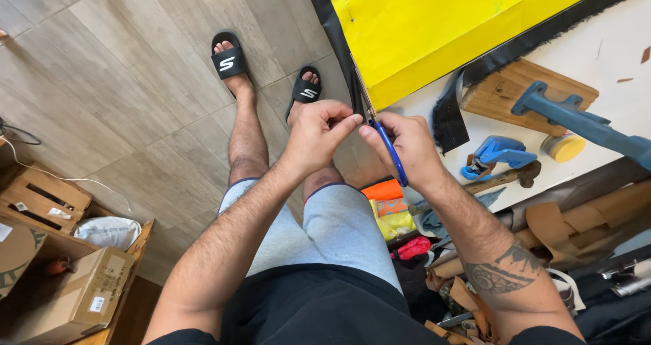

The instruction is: Cutting out a piece of leather following a paper template with scissors

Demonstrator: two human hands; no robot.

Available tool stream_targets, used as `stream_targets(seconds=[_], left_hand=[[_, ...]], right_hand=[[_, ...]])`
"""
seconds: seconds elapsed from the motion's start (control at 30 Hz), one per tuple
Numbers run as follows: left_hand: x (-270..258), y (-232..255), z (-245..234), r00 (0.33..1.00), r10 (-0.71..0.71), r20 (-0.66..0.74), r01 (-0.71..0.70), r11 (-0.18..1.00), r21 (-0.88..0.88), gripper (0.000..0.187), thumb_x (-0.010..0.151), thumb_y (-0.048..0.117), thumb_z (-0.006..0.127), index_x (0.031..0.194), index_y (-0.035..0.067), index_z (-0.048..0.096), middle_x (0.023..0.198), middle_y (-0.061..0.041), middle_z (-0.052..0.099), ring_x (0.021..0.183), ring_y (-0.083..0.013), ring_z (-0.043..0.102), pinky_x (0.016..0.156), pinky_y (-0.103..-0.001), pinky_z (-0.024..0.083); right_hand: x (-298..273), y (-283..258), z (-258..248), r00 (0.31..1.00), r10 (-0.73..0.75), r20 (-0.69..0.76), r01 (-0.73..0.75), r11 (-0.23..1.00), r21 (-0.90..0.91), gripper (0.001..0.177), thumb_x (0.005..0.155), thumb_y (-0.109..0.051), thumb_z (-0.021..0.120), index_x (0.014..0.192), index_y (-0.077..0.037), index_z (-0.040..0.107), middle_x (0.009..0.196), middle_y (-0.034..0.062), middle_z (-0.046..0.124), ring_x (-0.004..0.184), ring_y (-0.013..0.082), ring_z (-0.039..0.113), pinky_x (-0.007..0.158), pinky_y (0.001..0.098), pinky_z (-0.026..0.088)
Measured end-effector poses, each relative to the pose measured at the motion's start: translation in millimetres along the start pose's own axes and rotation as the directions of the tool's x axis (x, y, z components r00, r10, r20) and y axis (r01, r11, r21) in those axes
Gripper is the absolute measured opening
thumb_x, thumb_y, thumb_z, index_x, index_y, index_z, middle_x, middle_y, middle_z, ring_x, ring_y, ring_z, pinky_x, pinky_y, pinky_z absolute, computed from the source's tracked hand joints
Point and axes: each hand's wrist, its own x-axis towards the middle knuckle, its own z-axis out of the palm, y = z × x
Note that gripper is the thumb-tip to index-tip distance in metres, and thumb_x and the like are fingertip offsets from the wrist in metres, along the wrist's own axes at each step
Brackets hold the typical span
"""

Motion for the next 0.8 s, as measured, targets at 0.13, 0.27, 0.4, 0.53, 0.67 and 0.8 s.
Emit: stream_targets(seconds=[0.13,0.27,0.4,0.53,0.67,0.8], left_hand=[[1.7,-4.6,-3.5,1.000,-0.005,0.017,0.005,1.000,0.007,0.009,0.088,0.011,0.074,0.082,0.007,0.077,0.059,-0.009,0.059,0.061,-0.0148,0.054,0.058,-0.030,0.046],[3.1,3.1,-12.4,0.999,-0.007,0.040,0.006,1.000,0.026,0.007,0.087,0.011,0.074,0.082,0.008,0.077,0.057,-0.009,0.056,0.061,-0.0154,0.055,0.059,-0.031,0.047],[3.0,1.3,-17.4,0.999,-0.012,0.044,0.011,1.000,0.026,0.006,0.086,0.011,0.076,0.083,0.006,0.077,0.057,-0.012,0.055,0.061,-0.0178,0.057,0.059,-0.033,0.048],[2.8,-4.1,-18.3,0.999,-0.013,0.037,0.013,1.000,0.013,0.008,0.084,0.011,0.078,0.083,0.003,0.077,0.058,-0.015,0.058,0.061,-0.0228,0.061,0.059,-0.036,0.049],[2.7,-5.2,-20.5,0.996,-0.057,0.071,0.056,0.998,0.016,0.008,0.085,0.015,0.078,0.082,0.007,0.078,0.061,-0.014,0.061,0.063,-0.0249,0.065,0.061,-0.035,0.051],[3.2,-11.6,-19.4,0.994,-0.089,0.062,0.089,0.996,0.007,0.010,0.084,0.017,0.079,0.081,0.007,0.078,0.064,-0.013,0.065,0.066,-0.0278,0.069,0.062,-0.036,0.052]], right_hand=[[8.9,-7.6,-3.0,1.000,0.011,0.014,-0.011,0.999,-0.045,0.027,0.100,-0.024,0.068,0.078,-0.007,0.067,0.047,0.0099,0.053,0.048,0.0158,0.051,0.052,0.0298,0.044],[21.7,-16.8,-5.1,0.999,0.040,0.018,-0.039,0.998,-0.057,0.027,0.101,-0.026,0.068,0.080,-0.009,0.069,0.046,0.0076,0.053,0.049,0.0139,0.050,0.054,0.0278,0.044],[36.7,-22.3,-5.9,0.999,0.036,0.034,-0.034,0.997,-0.067,0.028,0.101,-0.026,0.067,0.080,-0.008,0.069,0.047,0.0094,0.053,0.047,0.0175,0.049,0.053,0.0301,0.044],[51.6,-30.6,-5.6,0.999,0.014,0.031,-0.012,0.998,-0.068,0.029,0.101,-0.026,0.068,0.078,-0.010,0.068,0.046,0.0076,0.052,0.048,0.0131,0.049,0.053,0.0271,0.043],[68.4,-39.8,-6.1,1.000,0.004,0.030,-0.002,0.998,-0.069,0.028,0.102,-0.026,0.067,0.081,-0.008,0.069,0.045,0.0080,0.053,0.046,0.0141,0.052,0.051,0.0268,0.042],[89.1,-53.6,-5.8,1.000,-0.008,0.030,0.010,0.998,-0.057,0.029,0.103,-0.025,0.066,0.078,-0.010,0.066,0.043,0.0054,0.053,0.043,0.0131,0.054,0.050,0.0247,0.043]])
